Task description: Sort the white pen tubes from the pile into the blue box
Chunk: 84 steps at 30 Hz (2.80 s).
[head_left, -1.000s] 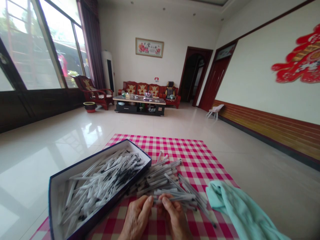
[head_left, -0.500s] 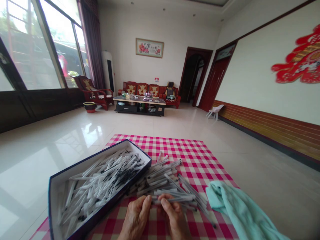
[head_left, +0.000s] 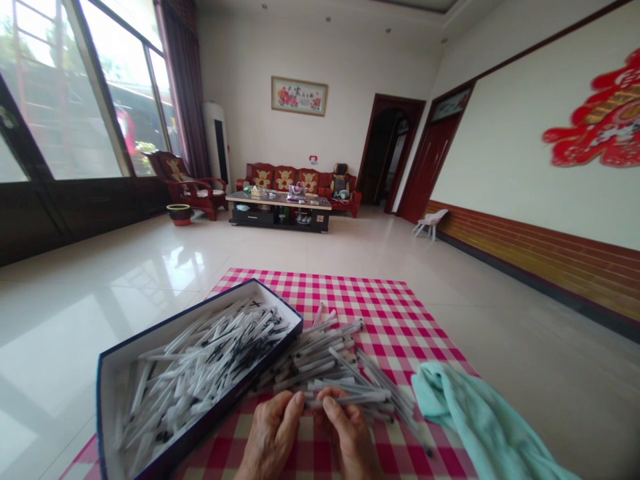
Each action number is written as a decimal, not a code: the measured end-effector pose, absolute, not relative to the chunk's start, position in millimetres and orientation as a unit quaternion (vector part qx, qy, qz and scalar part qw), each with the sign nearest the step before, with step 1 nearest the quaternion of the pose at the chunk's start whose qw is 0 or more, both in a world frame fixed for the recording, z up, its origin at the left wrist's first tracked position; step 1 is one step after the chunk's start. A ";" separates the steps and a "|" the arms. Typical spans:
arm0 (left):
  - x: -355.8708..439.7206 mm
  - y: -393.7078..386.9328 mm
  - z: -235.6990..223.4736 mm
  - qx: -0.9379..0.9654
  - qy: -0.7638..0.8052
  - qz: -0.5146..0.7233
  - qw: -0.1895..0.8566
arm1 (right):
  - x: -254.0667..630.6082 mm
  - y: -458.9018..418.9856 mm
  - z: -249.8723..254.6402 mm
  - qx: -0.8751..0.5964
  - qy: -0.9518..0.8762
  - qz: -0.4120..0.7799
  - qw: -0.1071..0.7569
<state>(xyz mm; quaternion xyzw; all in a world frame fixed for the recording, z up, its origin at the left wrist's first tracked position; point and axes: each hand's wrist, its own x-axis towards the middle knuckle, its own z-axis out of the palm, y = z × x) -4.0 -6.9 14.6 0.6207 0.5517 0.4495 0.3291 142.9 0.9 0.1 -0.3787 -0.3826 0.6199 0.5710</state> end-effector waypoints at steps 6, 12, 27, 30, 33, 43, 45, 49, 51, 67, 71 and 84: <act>-8.4 -7.1 18.1 0.655 0.518 0.444 0.324 | 143.4 1.4 -1.6 -0.383 -0.390 0.618 0.566; -4.9 -4.2 9.4 0.653 0.547 0.437 0.289 | 142.2 2.3 -5.2 -0.379 -0.400 0.613 0.567; -5.3 -4.9 14.7 0.629 0.543 0.429 0.355 | 142.9 2.6 -7.9 -0.360 -0.397 0.627 0.565; -5.2 -4.3 14.4 0.620 0.540 0.432 0.370 | 143.7 2.6 -5.7 -0.365 -0.407 0.614 0.569; -7.5 -4.2 14.0 0.629 0.512 0.445 0.381 | 144.4 2.1 -3.1 -0.368 -0.409 0.614 0.566; -4.7 -4.1 8.8 0.650 0.551 0.441 0.282 | 142.5 2.9 -6.5 -0.371 -0.405 0.618 0.562; -3.3 -3.7 8.6 0.651 0.561 0.434 0.269 | 142.4 2.5 -6.6 -0.375 -0.412 0.613 0.561; -2.9 -4.5 14.4 0.629 0.582 0.415 0.306 | 142.5 1.8 -3.2 -0.387 -0.412 0.600 0.567; -3.7 -5.9 19.0 0.624 0.570 0.427 0.320 | 143.0 1.4 0.2 -0.388 -0.412 0.597 0.568; -6.6 -0.5 11.2 0.600 0.569 0.434 0.359 | 144.1 -0.1 2.1 -0.372 -0.403 0.608 0.574; -8.9 -1.0 11.6 0.605 0.551 0.438 0.373 | 144.6 1.4 1.5 -0.357 -0.387 0.626 0.576; -50.2 8.8 48.5 0.649 0.588 0.481 0.044 | 145.5 6.9 -5.6 -0.334 -0.267 0.654 0.624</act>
